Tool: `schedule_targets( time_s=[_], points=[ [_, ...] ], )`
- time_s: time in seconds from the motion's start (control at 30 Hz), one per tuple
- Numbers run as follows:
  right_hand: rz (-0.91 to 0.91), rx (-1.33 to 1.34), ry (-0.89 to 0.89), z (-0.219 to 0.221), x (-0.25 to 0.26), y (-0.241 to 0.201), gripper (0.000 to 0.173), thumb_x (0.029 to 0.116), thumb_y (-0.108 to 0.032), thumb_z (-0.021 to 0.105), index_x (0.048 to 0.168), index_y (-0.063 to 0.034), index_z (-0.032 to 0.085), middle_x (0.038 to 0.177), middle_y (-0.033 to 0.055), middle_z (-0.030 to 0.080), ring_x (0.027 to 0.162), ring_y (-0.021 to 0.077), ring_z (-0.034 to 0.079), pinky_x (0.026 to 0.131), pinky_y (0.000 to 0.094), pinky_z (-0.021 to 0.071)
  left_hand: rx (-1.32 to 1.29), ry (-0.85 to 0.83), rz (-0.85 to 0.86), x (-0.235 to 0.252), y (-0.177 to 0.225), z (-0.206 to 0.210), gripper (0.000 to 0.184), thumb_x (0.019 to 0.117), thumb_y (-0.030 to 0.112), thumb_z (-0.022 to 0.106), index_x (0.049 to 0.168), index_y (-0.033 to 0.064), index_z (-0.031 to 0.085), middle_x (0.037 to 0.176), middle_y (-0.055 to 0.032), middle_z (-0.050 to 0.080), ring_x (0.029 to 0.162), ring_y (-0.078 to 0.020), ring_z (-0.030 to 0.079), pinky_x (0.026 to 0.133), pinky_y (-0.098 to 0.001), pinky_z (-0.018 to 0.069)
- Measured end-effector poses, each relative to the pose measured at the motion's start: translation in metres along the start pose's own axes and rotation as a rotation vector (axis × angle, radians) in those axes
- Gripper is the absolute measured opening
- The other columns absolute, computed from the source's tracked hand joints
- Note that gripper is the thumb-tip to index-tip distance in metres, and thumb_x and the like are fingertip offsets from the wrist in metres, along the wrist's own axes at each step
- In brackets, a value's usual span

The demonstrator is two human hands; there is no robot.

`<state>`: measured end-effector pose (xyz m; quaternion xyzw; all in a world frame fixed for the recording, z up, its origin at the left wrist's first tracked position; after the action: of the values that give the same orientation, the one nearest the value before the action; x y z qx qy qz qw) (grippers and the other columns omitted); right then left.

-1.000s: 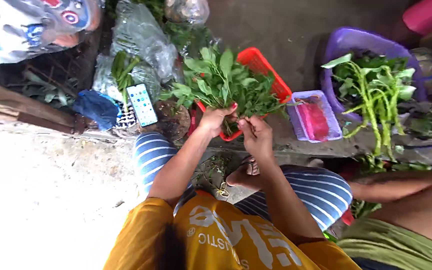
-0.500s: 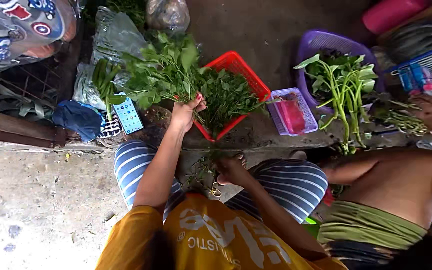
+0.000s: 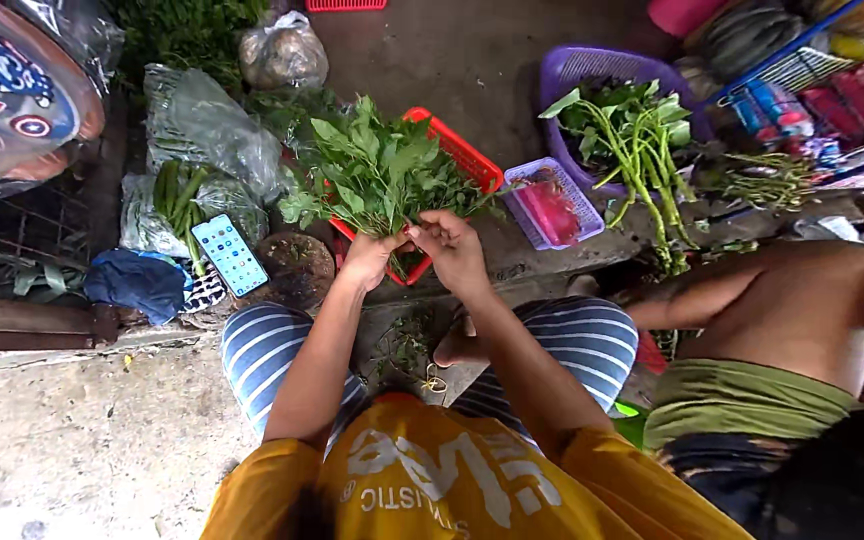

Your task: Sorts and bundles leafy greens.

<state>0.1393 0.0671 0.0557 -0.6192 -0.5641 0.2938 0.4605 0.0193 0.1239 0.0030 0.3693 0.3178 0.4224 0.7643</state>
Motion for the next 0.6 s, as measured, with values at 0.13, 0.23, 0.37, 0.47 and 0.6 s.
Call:
schedule_targets(
  time_s=[0.13, 0.23, 0.37, 0.47, 0.6],
  points=[
    [-0.12, 0.002, 0.069, 0.011, 0.001, 0.008, 0.014, 0.1003, -0.01, 0.061, 0.103, 0.0034, 0.064, 0.101, 0.01, 0.061, 0.083, 0.0076, 0.06, 0.075, 0.0219, 0.0526, -0.164, 0.075, -0.032, 0.007, -0.002, -0.014, 0.012, 0.1028, -0.001, 0.052, 0.107, 0.0032, 0.062, 0.096, -0.0033, 0.068, 0.088, -0.0124, 0.067, 0.084, -0.0293, 0.0576],
    [-0.127, -0.095, -0.06, 0.016, -0.013, 0.013, 0.014, 0.1, -0.008, 0.06, 0.103, 0.0054, 0.063, 0.094, 0.0122, 0.061, 0.077, 0.0113, 0.059, 0.07, 0.0262, 0.0529, -0.336, 0.151, -0.044, 0.01, 0.001, -0.024, 0.014, 0.1057, 0.0, 0.047, 0.107, 0.0029, 0.06, 0.095, -0.0066, 0.072, 0.089, -0.0163, 0.073, 0.087, -0.0308, 0.0602],
    [0.182, -0.45, -0.808, 0.034, -0.057, 0.039, 0.039, 0.1016, -0.019, 0.062, 0.133, 0.0045, 0.061, 0.134, 0.0258, 0.06, 0.123, 0.0383, 0.06, 0.107, 0.0536, 0.0464, -0.015, 0.13, 0.104, 0.011, 0.009, -0.031, 0.021, 0.1004, -0.008, 0.046, 0.117, -0.0027, 0.058, 0.1, -0.0063, 0.071, 0.079, -0.0111, 0.068, 0.077, -0.0275, 0.0589],
    [0.271, -0.411, -0.746, 0.016, -0.057, 0.048, 0.067, 0.0987, -0.032, 0.068, 0.153, -0.0006, 0.043, 0.155, 0.0252, 0.044, 0.143, 0.0383, 0.044, 0.118, 0.055, 0.0363, 0.438, 0.082, 0.132, 0.01, 0.006, -0.023, 0.029, 0.0998, -0.004, 0.05, 0.127, -0.0041, 0.06, 0.106, -0.0085, 0.072, 0.082, -0.0103, 0.068, 0.077, -0.0292, 0.0584],
    [0.182, -0.064, -0.177, -0.009, -0.028, 0.03, 0.066, 0.0948, -0.019, 0.072, 0.149, 0.0018, 0.042, 0.146, 0.0245, 0.052, 0.12, 0.0329, 0.064, 0.097, 0.0471, 0.0561, 0.867, 0.083, 0.077, -0.009, -0.006, -0.001, 0.031, 0.1038, 0.01, 0.057, 0.129, -0.0087, 0.06, 0.125, -0.0281, 0.065, 0.12, -0.0377, 0.063, 0.106, -0.0544, 0.0477]
  ],
)
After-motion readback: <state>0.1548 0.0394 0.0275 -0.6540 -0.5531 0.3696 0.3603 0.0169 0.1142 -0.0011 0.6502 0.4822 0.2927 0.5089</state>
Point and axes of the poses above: each hand's wrist, its own x-axis towards the middle knuckle, its own z-axis out of the palm, y = z × x, the point moved 6 cm from there along x, towards the middle knuckle
